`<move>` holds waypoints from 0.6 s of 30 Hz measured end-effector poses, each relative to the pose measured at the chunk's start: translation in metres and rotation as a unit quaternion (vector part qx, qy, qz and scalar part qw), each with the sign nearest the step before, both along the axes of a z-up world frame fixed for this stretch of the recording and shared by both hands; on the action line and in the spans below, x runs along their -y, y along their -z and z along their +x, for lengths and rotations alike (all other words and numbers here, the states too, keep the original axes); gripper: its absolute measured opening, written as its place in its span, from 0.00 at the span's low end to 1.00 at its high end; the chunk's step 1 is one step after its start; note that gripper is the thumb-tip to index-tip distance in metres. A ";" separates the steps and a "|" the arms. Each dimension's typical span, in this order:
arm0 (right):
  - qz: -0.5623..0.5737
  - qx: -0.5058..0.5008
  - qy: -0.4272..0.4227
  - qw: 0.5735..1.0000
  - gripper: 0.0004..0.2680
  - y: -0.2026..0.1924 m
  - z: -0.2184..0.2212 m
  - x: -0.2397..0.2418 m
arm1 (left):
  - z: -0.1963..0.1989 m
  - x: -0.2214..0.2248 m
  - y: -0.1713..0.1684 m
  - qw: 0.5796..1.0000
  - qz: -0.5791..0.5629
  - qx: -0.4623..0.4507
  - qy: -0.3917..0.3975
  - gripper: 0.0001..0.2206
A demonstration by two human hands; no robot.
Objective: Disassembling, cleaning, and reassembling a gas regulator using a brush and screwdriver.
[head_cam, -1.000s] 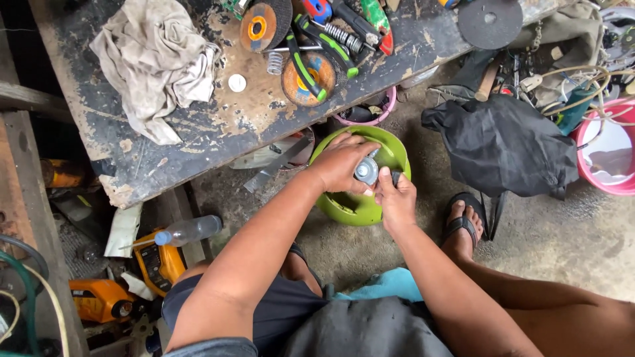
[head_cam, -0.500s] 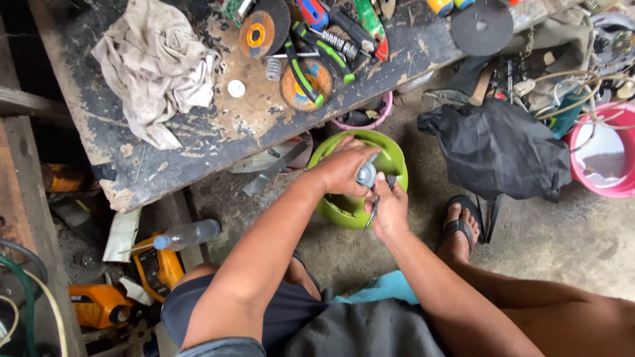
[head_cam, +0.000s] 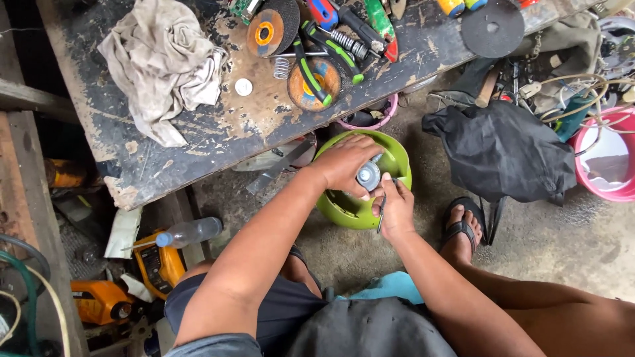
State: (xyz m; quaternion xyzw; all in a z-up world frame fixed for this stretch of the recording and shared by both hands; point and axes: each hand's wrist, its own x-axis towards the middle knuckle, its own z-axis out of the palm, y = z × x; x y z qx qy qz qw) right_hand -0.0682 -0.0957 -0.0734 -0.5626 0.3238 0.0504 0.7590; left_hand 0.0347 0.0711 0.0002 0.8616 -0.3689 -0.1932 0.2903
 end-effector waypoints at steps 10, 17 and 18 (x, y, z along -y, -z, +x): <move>-0.024 -0.007 -0.010 1.000 0.13 -0.028 0.001 0.003 | -0.003 0.003 0.000 0.999 -0.045 -0.005 -0.025 0.43; -0.027 0.030 -0.016 0.999 0.08 -0.022 0.005 0.005 | -0.001 0.002 0.008 1.000 -0.007 -0.012 -0.019 0.48; -0.027 0.050 -0.013 0.998 0.05 -0.023 0.006 0.003 | 0.000 0.000 0.008 1.000 -0.004 -0.013 -0.017 0.48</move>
